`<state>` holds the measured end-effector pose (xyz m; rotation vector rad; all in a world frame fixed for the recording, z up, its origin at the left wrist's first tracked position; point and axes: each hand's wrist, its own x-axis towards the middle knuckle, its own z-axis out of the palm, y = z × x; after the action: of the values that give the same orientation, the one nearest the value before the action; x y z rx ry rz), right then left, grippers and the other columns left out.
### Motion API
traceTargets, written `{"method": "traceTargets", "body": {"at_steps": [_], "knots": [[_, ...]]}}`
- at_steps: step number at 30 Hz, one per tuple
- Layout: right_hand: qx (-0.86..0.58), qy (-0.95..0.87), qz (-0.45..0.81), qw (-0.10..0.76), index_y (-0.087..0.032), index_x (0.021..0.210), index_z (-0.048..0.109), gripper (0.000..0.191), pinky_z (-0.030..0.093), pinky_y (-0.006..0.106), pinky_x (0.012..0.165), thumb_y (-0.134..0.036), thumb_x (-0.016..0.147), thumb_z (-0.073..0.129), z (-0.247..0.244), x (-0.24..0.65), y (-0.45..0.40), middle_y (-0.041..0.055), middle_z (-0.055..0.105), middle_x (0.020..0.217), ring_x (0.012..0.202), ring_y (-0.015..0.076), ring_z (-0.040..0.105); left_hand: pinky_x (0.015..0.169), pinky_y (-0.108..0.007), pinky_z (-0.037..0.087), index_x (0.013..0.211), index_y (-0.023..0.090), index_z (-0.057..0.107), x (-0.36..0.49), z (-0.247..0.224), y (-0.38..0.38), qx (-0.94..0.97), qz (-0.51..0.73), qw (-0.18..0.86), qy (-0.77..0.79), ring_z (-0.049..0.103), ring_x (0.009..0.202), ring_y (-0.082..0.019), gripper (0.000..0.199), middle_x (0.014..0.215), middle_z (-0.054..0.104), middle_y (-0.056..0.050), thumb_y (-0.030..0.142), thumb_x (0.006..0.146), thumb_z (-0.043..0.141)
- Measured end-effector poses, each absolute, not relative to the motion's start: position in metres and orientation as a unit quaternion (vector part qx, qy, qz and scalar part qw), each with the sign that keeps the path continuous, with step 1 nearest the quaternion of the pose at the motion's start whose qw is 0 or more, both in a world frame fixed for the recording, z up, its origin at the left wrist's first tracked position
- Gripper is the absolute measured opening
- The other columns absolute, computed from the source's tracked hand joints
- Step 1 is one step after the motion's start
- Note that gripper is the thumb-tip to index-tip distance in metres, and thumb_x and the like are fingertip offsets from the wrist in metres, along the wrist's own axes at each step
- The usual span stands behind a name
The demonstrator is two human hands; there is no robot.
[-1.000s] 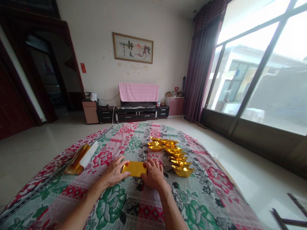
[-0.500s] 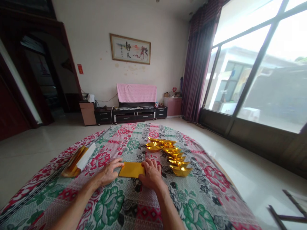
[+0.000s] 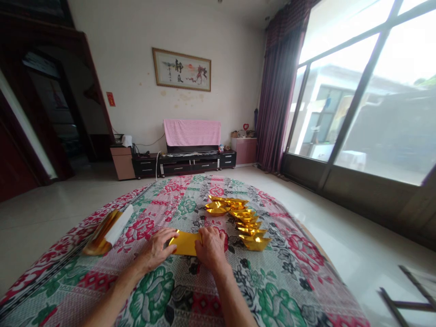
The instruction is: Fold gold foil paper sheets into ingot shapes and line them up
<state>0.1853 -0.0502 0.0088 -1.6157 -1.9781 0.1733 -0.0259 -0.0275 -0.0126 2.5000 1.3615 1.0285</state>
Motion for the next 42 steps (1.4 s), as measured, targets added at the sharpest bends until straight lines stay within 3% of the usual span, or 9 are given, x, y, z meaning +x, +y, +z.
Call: {"method": "traceTargets", "body": {"at_steps": [8, 13, 17, 22, 27, 34, 42], "knots": [[-0.611, -0.730, 0.093, 0.292, -0.023, 0.100, 0.060, 0.041, 0.032, 0.028, 0.074, -0.014, 0.061, 0.055, 0.005, 0.187, -0.045, 0.0040, 0.063, 0.087, 0.083, 0.0198, 0.053, 0.100, -0.038, 0.038, 0.120, 0.019, 0.050, -0.021, -0.011, -0.031, 0.805, 0.357, 0.098, 0.462, 0.049, 0.114, -0.020, 0.054, 0.121, 0.055, -0.008, 0.013, 0.067, 0.050], [-0.556, -0.732, 0.129, 0.372, -0.019, 0.100, 0.060, 0.044, 0.036, 0.023, 0.068, -0.008, 0.059, 0.048, 0.004, 0.185, -0.043, 0.0029, 0.062, 0.081, 0.074, 0.0151, 0.054, 0.102, -0.041, 0.035, 0.129, 0.016, 0.039, -0.019, -0.011, -0.031, 0.778, 0.368, 0.118, 0.496, 0.044, 0.119, -0.023, 0.063, 0.128, 0.049, -0.012, 0.018, 0.068, 0.053], [-0.530, -0.681, 0.191, 0.468, -0.016, 0.099, 0.060, 0.042, 0.040, 0.023, 0.063, -0.010, 0.060, 0.047, 0.001, 0.181, -0.038, 0.0019, 0.059, 0.077, 0.067, 0.0131, 0.053, 0.091, -0.040, 0.042, 0.132, 0.016, 0.036, -0.019, -0.008, -0.032, 0.733, 0.395, 0.161, 0.529, 0.056, 0.103, -0.024, 0.064, 0.107, 0.060, -0.011, 0.028, 0.071, 0.055], [-0.477, -0.553, 0.412, 0.546, -0.016, 0.104, 0.056, 0.044, 0.043, 0.021, 0.055, -0.019, 0.061, 0.050, 0.001, 0.173, -0.037, 0.0019, 0.059, 0.084, 0.063, 0.0116, 0.054, 0.076, -0.032, 0.047, 0.129, 0.014, 0.040, -0.016, -0.007, -0.028, 0.647, 0.472, 0.319, 0.507, 0.061, 0.081, -0.020, 0.064, 0.083, 0.062, -0.005, 0.031, 0.070, 0.058], [-0.442, -0.524, 0.509, 0.521, -0.020, 0.109, 0.055, 0.053, 0.045, 0.022, 0.058, -0.018, 0.056, 0.058, 0.012, 0.173, -0.046, 0.0023, 0.061, 0.096, 0.067, 0.0120, 0.057, 0.068, -0.027, 0.047, 0.127, 0.012, 0.041, -0.012, -0.002, -0.028, 0.527, 0.541, 0.492, 0.433, 0.061, 0.073, -0.017, 0.066, 0.080, 0.064, -0.003, 0.028, 0.067, 0.062], [-0.428, -0.502, 0.569, 0.491, -0.018, 0.111, 0.056, 0.055, 0.045, 0.031, 0.077, -0.034, 0.060, 0.069, 0.024, 0.179, -0.053, 0.0071, 0.060, 0.101, 0.087, 0.0195, 0.058, 0.061, -0.022, 0.045, 0.122, 0.013, 0.044, -0.010, 0.017, -0.041, 0.494, 0.539, 0.564, 0.384, 0.057, 0.060, -0.010, 0.061, 0.093, 0.064, -0.007, 0.019, 0.063, 0.062], [-0.352, -0.525, 0.644, 0.432, -0.017, 0.101, 0.059, 0.043, 0.041, 0.022, 0.059, -0.023, 0.059, 0.065, 0.020, 0.174, -0.052, -0.0016, 0.062, 0.071, 0.062, 0.0113, 0.056, 0.056, -0.022, 0.045, 0.121, 0.014, 0.045, -0.009, 0.017, -0.042, 0.544, 0.501, 0.537, 0.406, 0.055, 0.058, -0.009, 0.057, 0.093, 0.061, -0.005, 0.016, 0.065, 0.054]]}}
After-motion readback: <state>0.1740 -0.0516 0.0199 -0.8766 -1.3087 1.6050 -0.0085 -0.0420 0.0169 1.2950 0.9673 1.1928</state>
